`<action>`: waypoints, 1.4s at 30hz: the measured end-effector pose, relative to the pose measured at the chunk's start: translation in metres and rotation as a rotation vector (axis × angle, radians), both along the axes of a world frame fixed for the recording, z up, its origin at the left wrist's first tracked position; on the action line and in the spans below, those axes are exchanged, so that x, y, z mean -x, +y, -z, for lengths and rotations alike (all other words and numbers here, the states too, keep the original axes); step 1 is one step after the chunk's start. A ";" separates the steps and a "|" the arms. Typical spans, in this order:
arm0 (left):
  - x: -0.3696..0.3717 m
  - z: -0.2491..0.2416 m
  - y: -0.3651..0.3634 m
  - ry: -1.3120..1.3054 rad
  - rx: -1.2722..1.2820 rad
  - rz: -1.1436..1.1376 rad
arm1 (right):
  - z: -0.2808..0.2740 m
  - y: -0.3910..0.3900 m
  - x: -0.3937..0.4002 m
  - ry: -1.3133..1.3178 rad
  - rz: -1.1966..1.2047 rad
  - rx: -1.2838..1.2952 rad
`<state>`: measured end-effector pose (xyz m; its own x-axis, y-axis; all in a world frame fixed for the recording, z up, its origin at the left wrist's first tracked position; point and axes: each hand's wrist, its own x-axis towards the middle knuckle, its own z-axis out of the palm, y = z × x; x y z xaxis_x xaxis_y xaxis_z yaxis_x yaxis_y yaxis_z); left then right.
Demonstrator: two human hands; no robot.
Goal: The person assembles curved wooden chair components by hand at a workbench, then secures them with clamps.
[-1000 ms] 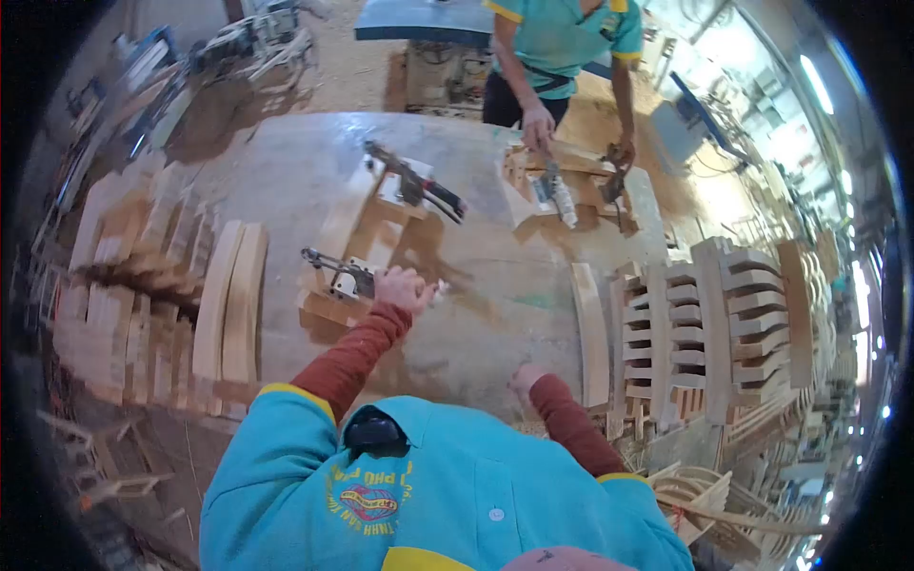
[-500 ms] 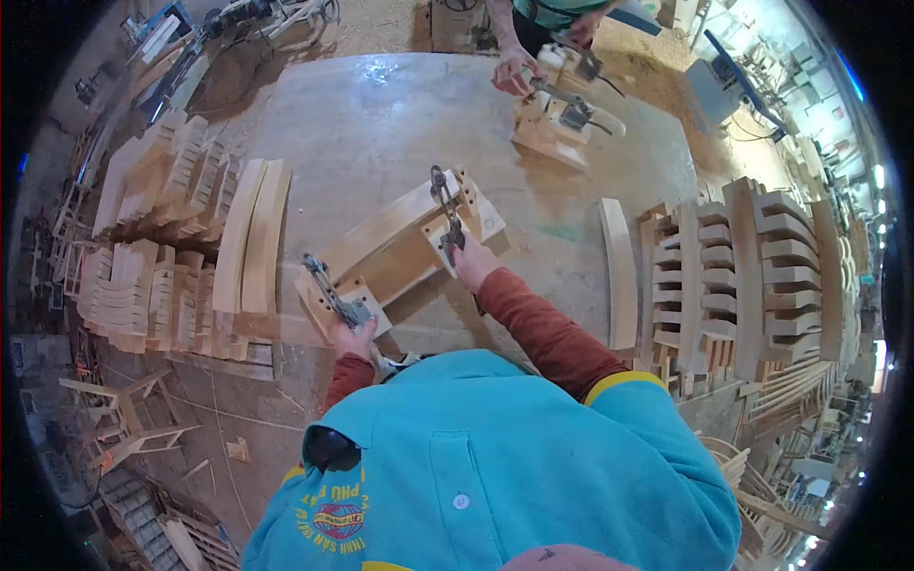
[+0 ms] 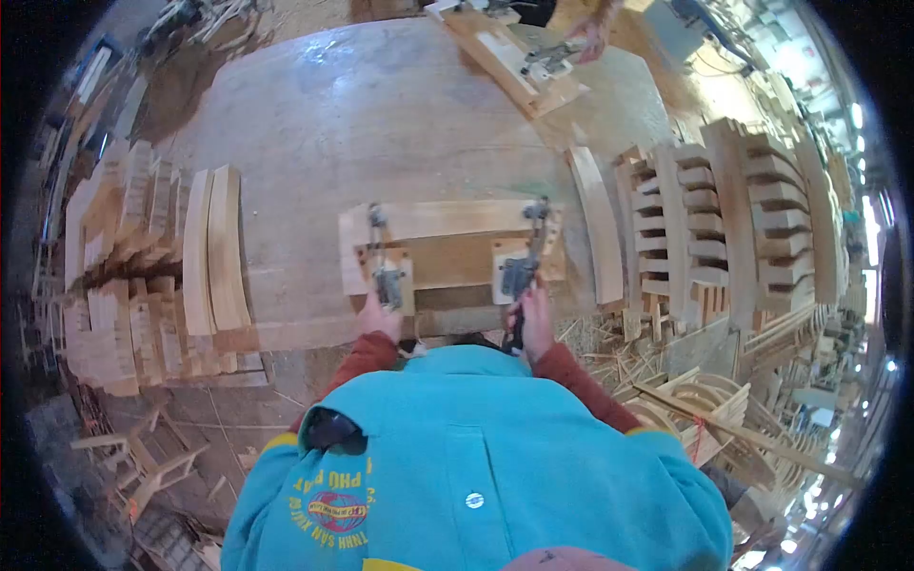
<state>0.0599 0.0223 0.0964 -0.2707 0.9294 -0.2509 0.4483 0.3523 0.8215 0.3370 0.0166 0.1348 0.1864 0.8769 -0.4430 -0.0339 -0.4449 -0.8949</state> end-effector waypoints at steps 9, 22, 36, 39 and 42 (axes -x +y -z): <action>-0.026 -0.044 0.009 0.026 0.056 0.013 | -0.116 0.020 -0.025 0.332 0.110 0.767; 0.003 -0.009 0.047 0.039 -0.276 -0.315 | -0.168 0.036 0.049 0.187 -0.559 0.128; -0.018 0.050 0.069 0.469 -0.062 -0.302 | -0.019 0.031 0.176 0.129 -0.371 0.567; -0.018 0.040 0.073 0.463 0.000 -0.279 | -0.027 0.034 0.179 0.079 -0.345 0.604; -0.017 0.038 0.072 0.469 0.021 -0.257 | -0.029 0.033 0.178 0.075 -0.374 0.600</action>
